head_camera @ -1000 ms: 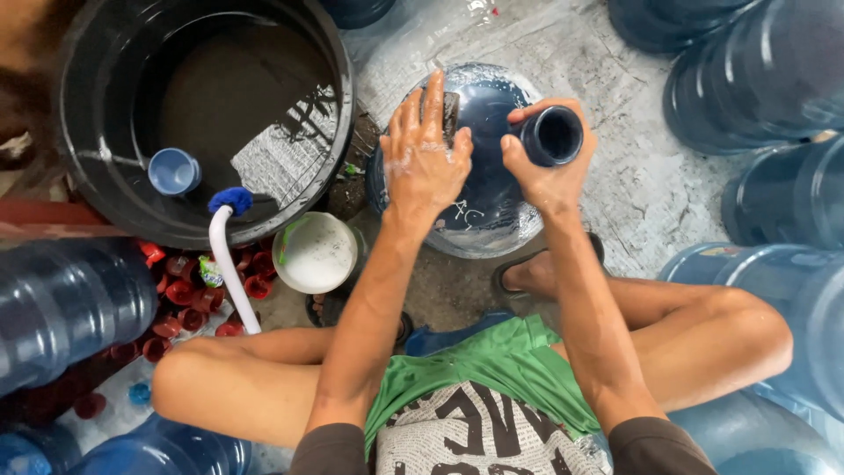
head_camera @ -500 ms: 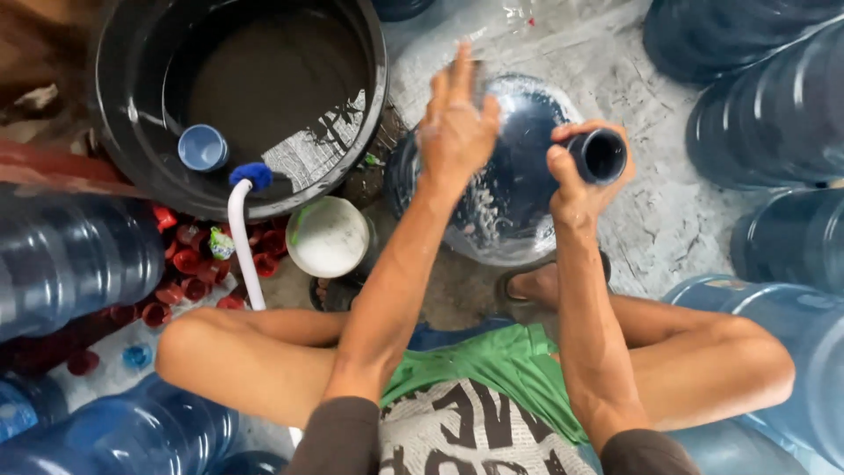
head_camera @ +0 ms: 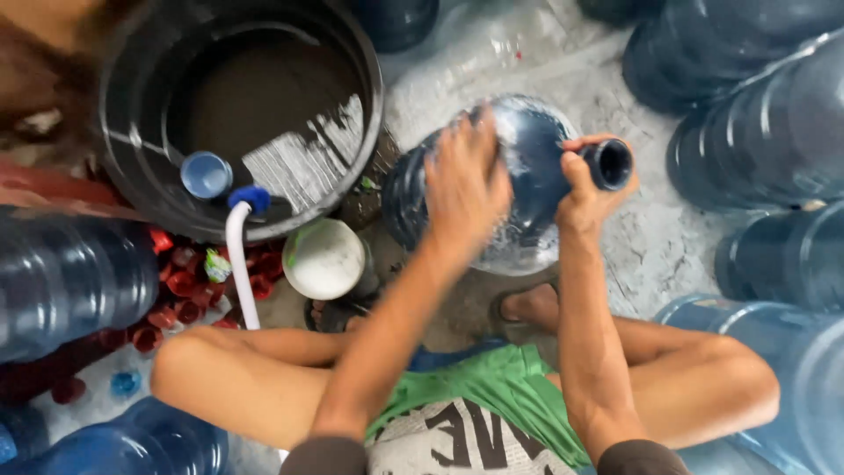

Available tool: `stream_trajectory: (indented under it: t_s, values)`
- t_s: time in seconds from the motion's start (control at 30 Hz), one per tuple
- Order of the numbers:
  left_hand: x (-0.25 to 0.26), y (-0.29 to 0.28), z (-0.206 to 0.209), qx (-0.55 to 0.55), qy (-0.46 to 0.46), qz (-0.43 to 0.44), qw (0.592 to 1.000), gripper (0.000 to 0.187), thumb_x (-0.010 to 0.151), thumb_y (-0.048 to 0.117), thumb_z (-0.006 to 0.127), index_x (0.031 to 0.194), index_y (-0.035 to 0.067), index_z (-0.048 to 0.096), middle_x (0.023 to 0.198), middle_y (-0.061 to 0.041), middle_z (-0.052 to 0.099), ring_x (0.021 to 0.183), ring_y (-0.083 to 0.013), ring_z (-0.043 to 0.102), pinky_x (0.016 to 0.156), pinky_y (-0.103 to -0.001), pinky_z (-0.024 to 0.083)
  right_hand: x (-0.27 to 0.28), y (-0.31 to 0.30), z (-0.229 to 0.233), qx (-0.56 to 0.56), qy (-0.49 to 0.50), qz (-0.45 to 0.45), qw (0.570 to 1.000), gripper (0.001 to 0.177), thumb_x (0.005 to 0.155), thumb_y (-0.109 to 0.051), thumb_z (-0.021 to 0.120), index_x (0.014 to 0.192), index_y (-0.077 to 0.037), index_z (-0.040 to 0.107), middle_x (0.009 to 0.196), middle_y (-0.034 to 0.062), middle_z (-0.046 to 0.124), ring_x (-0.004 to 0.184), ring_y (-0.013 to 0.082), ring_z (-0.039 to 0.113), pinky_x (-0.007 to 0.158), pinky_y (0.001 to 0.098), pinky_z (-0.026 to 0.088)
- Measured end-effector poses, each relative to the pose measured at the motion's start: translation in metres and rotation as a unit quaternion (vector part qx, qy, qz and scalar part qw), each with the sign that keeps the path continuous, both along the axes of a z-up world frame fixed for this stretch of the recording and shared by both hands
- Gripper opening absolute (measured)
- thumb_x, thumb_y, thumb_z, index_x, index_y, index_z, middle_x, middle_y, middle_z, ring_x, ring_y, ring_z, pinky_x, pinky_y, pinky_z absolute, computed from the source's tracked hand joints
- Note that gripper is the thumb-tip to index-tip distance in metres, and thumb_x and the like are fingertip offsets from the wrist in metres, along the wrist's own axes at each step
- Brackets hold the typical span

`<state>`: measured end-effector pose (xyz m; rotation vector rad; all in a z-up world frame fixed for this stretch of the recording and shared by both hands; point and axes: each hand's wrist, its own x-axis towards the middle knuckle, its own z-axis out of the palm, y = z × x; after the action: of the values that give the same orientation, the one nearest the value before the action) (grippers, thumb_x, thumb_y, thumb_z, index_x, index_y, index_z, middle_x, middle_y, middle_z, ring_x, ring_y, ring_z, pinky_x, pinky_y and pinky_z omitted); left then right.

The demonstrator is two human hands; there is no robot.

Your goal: The person scrubs the exterior of a large blue water jug using a sponge and soapy water. They rotate the jug to clean different sides and dip the sponge into a bucket of soapy water as needed.

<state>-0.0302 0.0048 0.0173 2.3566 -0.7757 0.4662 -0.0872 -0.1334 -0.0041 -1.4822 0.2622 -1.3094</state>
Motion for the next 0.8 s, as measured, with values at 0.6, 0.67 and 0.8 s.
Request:
stream_trajectory:
  t_s: [0.6,0.67,0.8]
  values:
    - [-0.011,0.015,-0.001,-0.279,0.192,-0.094,0.936,0.045,0.095,0.026,0.051,0.136,0.007,0.047,0.135,-0.024,0.049,0.127,-0.0433,0.045,0.109,-0.047,0.035,-0.03,-0.018,-0.007,0.061,-0.005,0.0,0.998,0.026,0.067,-0.008,0.068,0.084,0.003,0.052,0.072,0.0187,0.058,0.072,0.0197,0.06,0.068,0.0269,0.047]
    - [0.027,0.006,-0.015,-0.271,0.286,-0.103,0.913,0.053,0.087,0.033,0.058,0.137,0.02,0.046,0.13,-0.018,0.055,0.122,-0.0393,0.052,0.103,-0.045,0.04,-0.029,-0.007,-0.002,0.046,-0.009,0.013,0.999,0.024,0.07,-0.007,0.067,0.085,0.003,0.051,0.073,0.0185,0.058,0.075,0.0206,0.06,0.072,0.0284,0.047]
    - [-0.011,0.014,-0.028,-0.258,0.322,-0.123,0.903,0.066,0.082,0.029,0.062,0.143,0.03,0.037,0.137,-0.014,0.045,0.125,-0.0397,0.043,0.102,-0.048,0.038,-0.022,-0.023,-0.009,0.069,-0.008,0.013,0.997,0.023,0.073,-0.007,0.065,0.087,0.003,0.051,0.074,0.0175,0.06,0.074,0.0185,0.06,0.072,0.0273,0.046]
